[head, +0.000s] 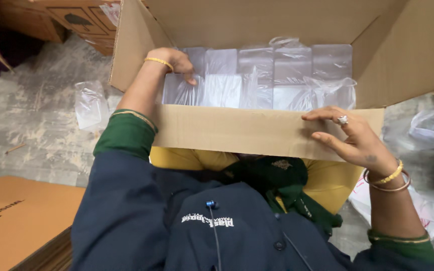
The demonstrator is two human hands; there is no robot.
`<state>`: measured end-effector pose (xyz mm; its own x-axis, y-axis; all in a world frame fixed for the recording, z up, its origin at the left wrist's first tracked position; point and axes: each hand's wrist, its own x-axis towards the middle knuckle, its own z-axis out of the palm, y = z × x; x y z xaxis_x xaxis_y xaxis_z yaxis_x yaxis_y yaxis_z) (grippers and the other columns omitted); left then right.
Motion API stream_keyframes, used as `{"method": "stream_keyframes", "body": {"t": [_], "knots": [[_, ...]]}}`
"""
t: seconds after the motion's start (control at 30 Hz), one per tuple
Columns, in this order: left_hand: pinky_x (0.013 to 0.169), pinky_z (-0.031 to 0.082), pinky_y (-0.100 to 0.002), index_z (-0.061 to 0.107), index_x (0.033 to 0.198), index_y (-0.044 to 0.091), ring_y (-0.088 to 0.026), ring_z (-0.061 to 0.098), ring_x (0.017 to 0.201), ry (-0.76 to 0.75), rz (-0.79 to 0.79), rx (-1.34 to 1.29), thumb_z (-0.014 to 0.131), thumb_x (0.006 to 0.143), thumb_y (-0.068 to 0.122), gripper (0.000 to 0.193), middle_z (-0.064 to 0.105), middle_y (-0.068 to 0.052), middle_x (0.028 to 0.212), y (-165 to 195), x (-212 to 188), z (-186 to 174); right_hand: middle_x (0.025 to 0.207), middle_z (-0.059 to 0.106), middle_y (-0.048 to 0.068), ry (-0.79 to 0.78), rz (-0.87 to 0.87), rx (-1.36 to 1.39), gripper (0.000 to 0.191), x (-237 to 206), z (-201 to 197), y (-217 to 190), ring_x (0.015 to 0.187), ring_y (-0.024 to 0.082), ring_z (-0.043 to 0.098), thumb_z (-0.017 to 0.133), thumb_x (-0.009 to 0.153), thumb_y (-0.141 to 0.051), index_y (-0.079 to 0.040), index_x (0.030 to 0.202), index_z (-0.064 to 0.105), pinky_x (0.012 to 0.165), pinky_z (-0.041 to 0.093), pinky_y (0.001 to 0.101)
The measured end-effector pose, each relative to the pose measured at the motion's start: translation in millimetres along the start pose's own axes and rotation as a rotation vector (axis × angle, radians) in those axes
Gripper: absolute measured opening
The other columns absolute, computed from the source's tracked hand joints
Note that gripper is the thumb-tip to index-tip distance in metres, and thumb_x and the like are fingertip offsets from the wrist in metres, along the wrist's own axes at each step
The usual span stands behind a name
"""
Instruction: The person sits on the floor and folds up an open cardboard box, shaping its flaps. They then pick up plastic-wrapped clear containers one at a time from the floor and arrange them in rows inside the box, filling it.
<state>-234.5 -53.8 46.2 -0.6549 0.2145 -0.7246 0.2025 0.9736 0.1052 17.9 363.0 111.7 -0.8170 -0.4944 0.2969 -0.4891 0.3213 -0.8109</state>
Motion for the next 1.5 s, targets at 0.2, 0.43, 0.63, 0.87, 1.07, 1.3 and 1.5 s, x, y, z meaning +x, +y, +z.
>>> {"method": "stream_keyframes", "body": {"t": [0.2,0.43,0.63,0.87,1.07,1.3,1.5], "knots": [[0.093,0.056,-0.049,0.071,0.130,0.020,-0.035,0.061,0.123,-0.020,-0.028,0.080,0.082,0.074,0.040,0.060,0.063,-0.006,0.138,8,-6,3,0.123,0.070,0.010,0.010,0.034,-0.052,0.037,-14,-10,-1,0.118,0.025,0.067,0.067,0.090,-0.003,-0.003,0.126,0.062,0.103,0.051,0.0371],[0.089,0.055,-0.045,0.073,0.126,0.022,-0.032,0.066,0.114,0.006,0.079,-0.033,0.084,0.074,0.036,0.055,0.072,-0.006,0.126,5,-9,4,0.115,0.071,0.013,0.056,0.038,-0.141,0.033,11,-2,10,0.107,0.026,0.069,0.072,0.091,-0.012,-0.003,0.122,0.064,0.094,0.054,0.0367],[0.084,0.056,-0.047,0.078,0.114,0.019,-0.032,0.071,0.098,0.077,0.072,0.158,0.085,0.074,0.039,0.046,0.076,-0.008,0.108,25,-23,1,0.132,0.060,0.027,-0.225,0.127,-0.428,0.073,125,47,78,0.115,0.040,0.062,0.071,0.094,-0.049,0.003,0.140,0.049,0.097,0.050,0.0465],[0.083,0.055,-0.047,0.079,0.106,0.016,-0.032,0.072,0.096,0.029,0.201,0.366,0.088,0.070,0.035,0.042,0.077,-0.010,0.101,34,-14,-4,0.139,0.051,0.032,-0.694,0.384,-0.417,0.121,180,138,129,0.128,0.046,0.053,0.083,0.075,-0.043,-0.015,0.165,0.008,0.104,0.047,0.0467],[0.087,0.056,-0.046,0.078,0.113,0.018,-0.032,0.072,0.101,0.021,0.235,0.336,0.089,0.065,0.033,0.051,0.077,-0.009,0.107,30,-11,-6,0.131,0.054,0.032,-0.700,0.316,-0.362,0.121,189,124,91,0.121,0.047,0.056,0.089,0.075,-0.039,-0.020,0.163,0.008,0.099,0.048,0.0485],[0.091,0.054,-0.048,0.072,0.127,0.020,-0.037,0.069,0.107,0.311,0.255,0.292,0.087,0.070,0.038,0.062,0.075,-0.015,0.112,5,-36,8,0.118,0.066,0.018,-0.167,-0.012,-0.527,0.089,144,100,24,0.103,0.038,0.066,0.083,0.086,-0.023,-0.012,0.159,0.033,0.087,0.055,0.0466],[0.093,0.050,-0.049,0.056,0.147,0.014,-0.041,0.058,0.117,0.763,0.318,0.285,0.080,0.078,0.033,0.076,0.062,-0.021,0.128,-6,-93,44,0.112,0.069,0.012,0.693,-0.007,-0.490,0.028,-61,26,22,0.108,0.032,0.067,0.078,0.094,-0.006,-0.006,0.119,0.066,0.096,0.055,0.0412]]}}
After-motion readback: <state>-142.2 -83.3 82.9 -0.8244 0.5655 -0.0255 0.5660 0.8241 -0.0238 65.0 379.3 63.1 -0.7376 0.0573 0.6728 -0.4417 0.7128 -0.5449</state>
